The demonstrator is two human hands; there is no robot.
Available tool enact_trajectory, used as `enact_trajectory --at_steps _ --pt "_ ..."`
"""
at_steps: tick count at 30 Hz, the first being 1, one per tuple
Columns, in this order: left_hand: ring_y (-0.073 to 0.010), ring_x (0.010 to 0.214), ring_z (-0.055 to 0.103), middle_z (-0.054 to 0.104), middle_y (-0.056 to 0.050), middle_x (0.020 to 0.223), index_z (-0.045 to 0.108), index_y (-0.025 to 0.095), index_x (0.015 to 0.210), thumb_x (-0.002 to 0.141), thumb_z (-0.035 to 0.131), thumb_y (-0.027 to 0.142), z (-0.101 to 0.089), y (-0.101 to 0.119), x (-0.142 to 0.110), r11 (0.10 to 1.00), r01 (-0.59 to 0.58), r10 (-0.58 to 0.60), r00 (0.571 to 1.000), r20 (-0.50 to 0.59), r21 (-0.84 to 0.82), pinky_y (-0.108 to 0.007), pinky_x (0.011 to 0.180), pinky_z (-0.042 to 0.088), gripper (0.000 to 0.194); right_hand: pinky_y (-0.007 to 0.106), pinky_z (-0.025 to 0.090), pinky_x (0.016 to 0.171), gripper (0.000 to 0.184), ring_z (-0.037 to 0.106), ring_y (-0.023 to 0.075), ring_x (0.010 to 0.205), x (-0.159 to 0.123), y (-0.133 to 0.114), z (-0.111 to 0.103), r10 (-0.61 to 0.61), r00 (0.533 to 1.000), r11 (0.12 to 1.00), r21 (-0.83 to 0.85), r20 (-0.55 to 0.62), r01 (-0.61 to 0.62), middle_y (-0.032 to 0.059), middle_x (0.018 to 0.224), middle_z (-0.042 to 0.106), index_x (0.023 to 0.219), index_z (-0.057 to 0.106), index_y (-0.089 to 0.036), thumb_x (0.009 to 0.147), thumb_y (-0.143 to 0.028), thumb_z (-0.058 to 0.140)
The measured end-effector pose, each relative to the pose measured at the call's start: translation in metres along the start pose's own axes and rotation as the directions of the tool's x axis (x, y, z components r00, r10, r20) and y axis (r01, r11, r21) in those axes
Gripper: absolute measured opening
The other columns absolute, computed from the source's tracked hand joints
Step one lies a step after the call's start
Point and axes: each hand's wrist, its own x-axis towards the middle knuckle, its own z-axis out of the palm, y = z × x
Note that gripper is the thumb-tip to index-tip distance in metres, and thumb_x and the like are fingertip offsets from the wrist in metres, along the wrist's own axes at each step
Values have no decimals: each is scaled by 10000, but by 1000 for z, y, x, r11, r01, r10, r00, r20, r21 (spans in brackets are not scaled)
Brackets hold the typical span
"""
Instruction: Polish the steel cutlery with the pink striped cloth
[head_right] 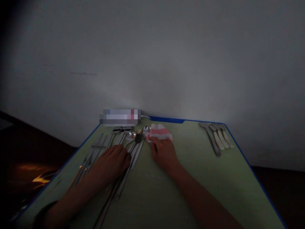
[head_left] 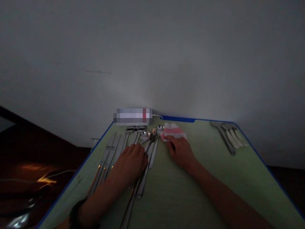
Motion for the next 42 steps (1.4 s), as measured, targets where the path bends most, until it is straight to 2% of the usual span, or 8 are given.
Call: enact_trajectory --at_steps 6,13,20,26,32,36,40,42 --pt "-237 891 529 570 -81 940 577 174 955 892 384 233 -4 9 -1 996 -33 26 996 -84 -80 -387 793 408 212 325 367 777 328 597 186 764 3 -1 1 17 1000 997 -76 -1 -17 63 909 687 1135 553 -217 907 -314 338" --pt "-278 1003 488 566 -116 1068 578 162 1067 885 417 313 -3 28 -12 996 -82 74 985 -156 -44 -418 821 398 287 289 352 677 315 581 187 741 -2 -3 1 99 988 978 -174 -116 -118 69 867 671 982 560 -187 923 -335 288" --pt "-296 1073 462 574 -124 1112 604 158 1029 884 423 355 -4 40 -15 987 -156 144 969 -201 -46 -438 871 386 304 298 359 749 279 549 198 843 -47 14 -15 219 939 948 -168 -265 -269 86 919 627 922 538 -167 910 -309 299" --pt "-306 1169 411 518 -174 1239 540 112 1147 891 405 367 3 46 -12 998 -66 60 963 -262 -17 -462 933 344 386 292 354 656 285 541 191 741 -60 25 -24 315 902 928 -105 -294 -359 79 839 610 842 518 -174 834 -441 419" --pt "-297 1013 507 616 -158 1004 629 120 954 881 404 338 -6 55 -1 991 -131 136 970 -202 37 -426 858 398 322 262 336 596 197 554 170 690 -40 30 -22 414 880 907 28 -233 -419 53 822 618 915 488 -184 803 -342 453" --pt "-303 936 545 629 -187 898 655 73 885 880 372 305 -11 66 7 984 -145 158 978 -138 101 -420 817 424 366 280 360 637 249 571 196 737 -31 38 -22 459 844 888 108 -277 -447 96 875 628 995 485 -161 822 -325 412" --pt "-324 899 584 641 -216 853 679 58 793 859 390 370 -18 77 25 995 -94 96 994 -44 30 -435 792 451 430 284 388 714 261 575 196 818 -23 48 -22 521 770 850 300 -368 -432 113 915 637 972 529 -157 832 -290 354" --pt "-327 846 613 644 -235 850 679 48 797 825 433 279 -19 79 37 999 -26 26 1000 -6 -33 -428 715 479 338 275 394 729 255 567 180 806 -19 54 -23 522 758 837 405 -392 -367 92 876 642 882 560 -168 825 -279 338"
